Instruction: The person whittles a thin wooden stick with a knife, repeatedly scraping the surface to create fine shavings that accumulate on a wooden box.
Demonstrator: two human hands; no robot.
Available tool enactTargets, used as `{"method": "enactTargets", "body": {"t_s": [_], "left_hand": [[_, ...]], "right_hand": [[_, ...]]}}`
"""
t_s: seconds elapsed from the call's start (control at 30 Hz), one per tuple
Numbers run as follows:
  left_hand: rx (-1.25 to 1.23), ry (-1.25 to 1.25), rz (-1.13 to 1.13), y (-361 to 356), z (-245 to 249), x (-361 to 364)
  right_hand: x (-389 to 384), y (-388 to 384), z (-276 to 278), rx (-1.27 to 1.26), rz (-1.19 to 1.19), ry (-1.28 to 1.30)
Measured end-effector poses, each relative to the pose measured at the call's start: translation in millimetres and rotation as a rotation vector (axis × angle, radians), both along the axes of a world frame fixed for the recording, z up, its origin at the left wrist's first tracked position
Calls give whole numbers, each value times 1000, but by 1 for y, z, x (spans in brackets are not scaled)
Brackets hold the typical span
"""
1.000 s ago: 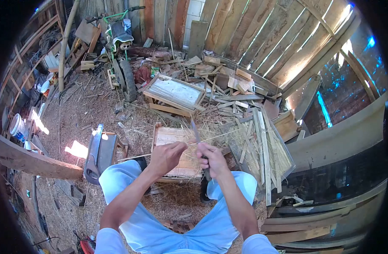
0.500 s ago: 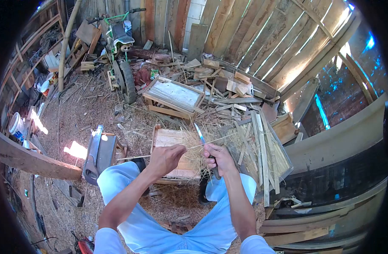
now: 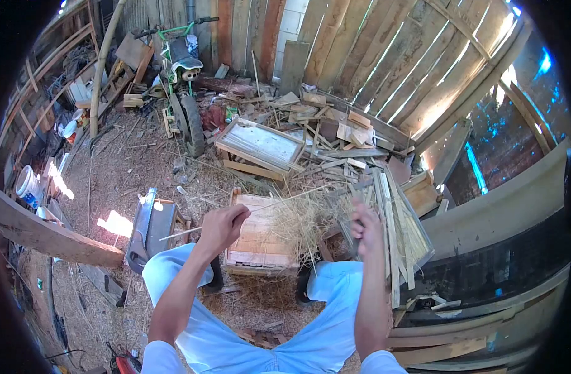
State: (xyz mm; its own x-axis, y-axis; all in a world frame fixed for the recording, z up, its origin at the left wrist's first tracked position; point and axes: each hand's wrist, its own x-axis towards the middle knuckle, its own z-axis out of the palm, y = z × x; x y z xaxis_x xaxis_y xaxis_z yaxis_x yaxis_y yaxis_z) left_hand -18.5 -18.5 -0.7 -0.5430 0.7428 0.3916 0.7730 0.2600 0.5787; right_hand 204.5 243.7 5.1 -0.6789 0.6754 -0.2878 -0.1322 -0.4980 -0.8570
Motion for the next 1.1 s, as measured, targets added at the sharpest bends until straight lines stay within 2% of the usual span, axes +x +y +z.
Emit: {"method": "enactTargets", "body": {"t_s": [0.1, 0.17, 0.27, 0.43, 0.57, 0.87, 0.97, 1.1], "left_hand": [[14, -7, -35, 15, -1, 10], [-14, 21, -65, 25, -2, 17], [-29, 50, -106, 34, -1, 27], [18, 89, -104, 33, -3, 27], [14, 93, -109, 30, -4, 29], [-21, 159, -167, 34, -3, 35], [41, 142, -199, 36, -7, 36], [0, 111, -192, 34, -6, 37]], "right_hand": [[-24, -39, -16, -1, 297, -65], [-43, -68, -7, -6, 416, -77], [-59, -82, -12, -84, 433, 32], [-54, -61, -20, -190, 275, 29], [-41, -47, -16, -289, 279, 85], [-43, -62, -13, -282, 397, 83], [-44, -59, -12, -260, 366, 64], [-43, -57, -11, -251, 347, 55]]}}
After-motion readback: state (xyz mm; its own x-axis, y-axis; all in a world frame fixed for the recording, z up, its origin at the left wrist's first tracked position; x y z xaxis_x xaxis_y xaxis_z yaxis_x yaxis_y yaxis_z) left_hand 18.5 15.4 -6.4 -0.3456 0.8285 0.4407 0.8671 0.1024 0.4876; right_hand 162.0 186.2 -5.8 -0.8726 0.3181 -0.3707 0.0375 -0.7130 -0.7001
